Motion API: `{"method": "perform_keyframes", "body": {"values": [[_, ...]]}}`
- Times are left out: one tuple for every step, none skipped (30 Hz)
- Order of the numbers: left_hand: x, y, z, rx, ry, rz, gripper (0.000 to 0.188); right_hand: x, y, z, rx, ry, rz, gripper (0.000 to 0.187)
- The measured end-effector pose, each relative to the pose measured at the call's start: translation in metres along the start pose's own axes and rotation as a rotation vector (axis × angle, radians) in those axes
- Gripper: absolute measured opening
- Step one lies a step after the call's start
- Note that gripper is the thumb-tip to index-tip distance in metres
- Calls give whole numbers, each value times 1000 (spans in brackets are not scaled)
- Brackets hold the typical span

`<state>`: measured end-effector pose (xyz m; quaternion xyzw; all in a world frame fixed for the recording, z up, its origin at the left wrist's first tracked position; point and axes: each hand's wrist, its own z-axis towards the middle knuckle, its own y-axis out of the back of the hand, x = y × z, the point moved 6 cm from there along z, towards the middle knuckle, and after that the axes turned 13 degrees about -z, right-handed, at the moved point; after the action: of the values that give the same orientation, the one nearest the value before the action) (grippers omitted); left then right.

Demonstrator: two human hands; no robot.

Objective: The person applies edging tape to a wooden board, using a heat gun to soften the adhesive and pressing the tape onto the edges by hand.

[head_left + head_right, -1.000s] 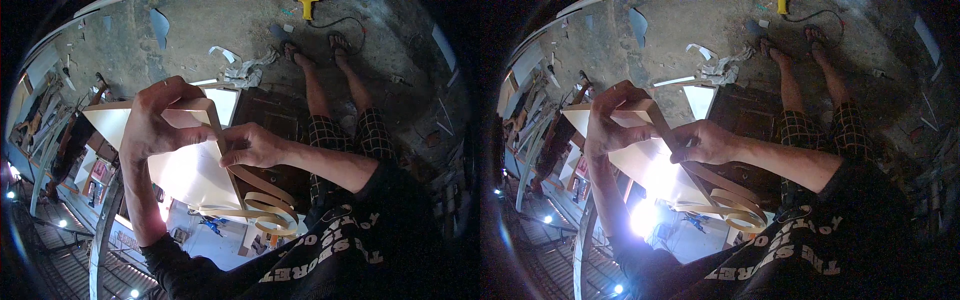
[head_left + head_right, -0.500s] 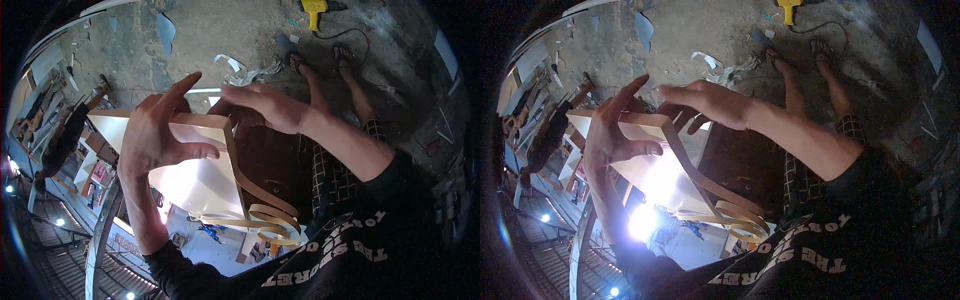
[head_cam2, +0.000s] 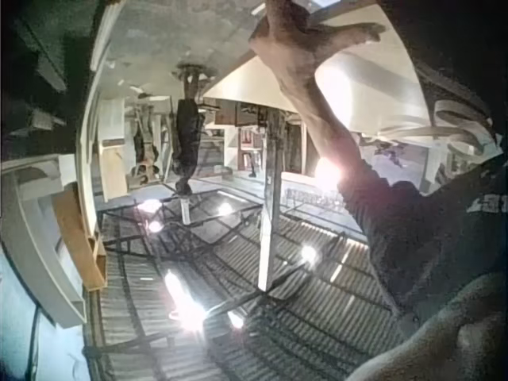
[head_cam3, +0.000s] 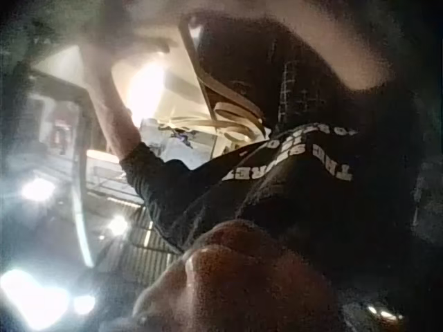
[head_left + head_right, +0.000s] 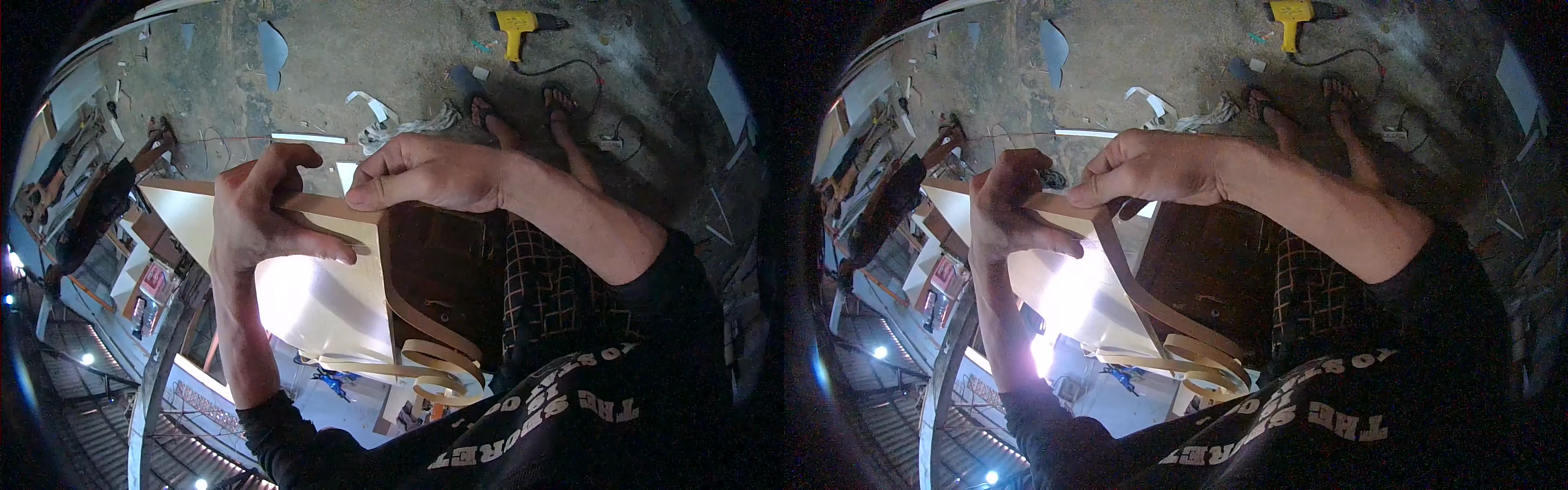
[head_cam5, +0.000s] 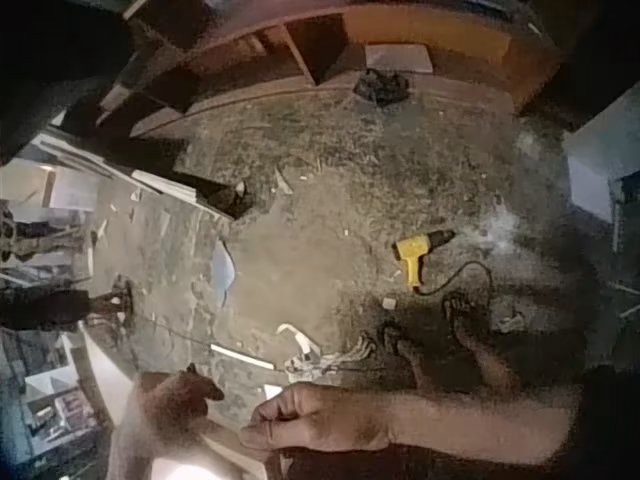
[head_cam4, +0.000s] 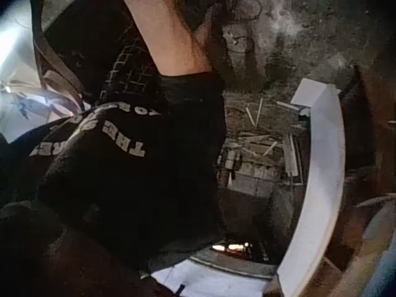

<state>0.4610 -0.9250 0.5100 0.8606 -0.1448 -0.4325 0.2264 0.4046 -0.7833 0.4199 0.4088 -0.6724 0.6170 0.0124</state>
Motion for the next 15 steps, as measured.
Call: {"method": "perform_keyframes", "body": {"values": [[1,0,1,9,4,-7,96,2,1,0,-13,30,-57,30],[0,0,1,1,-40,4,96,-1,-2,0,-8,27,-6,31],[-2,0,1,-7,-85,16,96,-6,-5,-1,-4,24,45,31],[-2,-1,0,-16,-127,29,96,-8,-8,-1,2,22,98,32],[0,-1,-1,-25,-112,14,97,-5,-5,-3,-25,57,-11,33],[1,0,-1,-35,-98,-2,97,-1,-3,-5,-52,93,-120,34],[3,-1,-4,-46,-81,-19,97,3,-3,-7,-76,127,-228,35],[6,-1,-5,-53,-66,-59,97,6,-2,-8,-79,139,-234,36],[9,-1,-5,-60,-50,-99,97,10,-2,-9,-81,151,-241,38],[10,0,-5,-68,-39,-139,97,13,-1,-10,-86,165,-250,39],[9,0,-5,-55,-47,-96,96,13,-1,-12,-105,207,-264,40],[6,1,-6,-44,-54,-53,96,10,-3,-14,-122,250,-279,42],[4,1,-6,-35,-62,-11,96,7,-4,-16,-139,292,-296,43],[0,0,-4,-41,-94,-13,95,5,-4,-17,-180,330,-308,43],[-3,-1,-2,-47,-125,-16,95,4,-5,-18,-220,368,-320,44]]}}
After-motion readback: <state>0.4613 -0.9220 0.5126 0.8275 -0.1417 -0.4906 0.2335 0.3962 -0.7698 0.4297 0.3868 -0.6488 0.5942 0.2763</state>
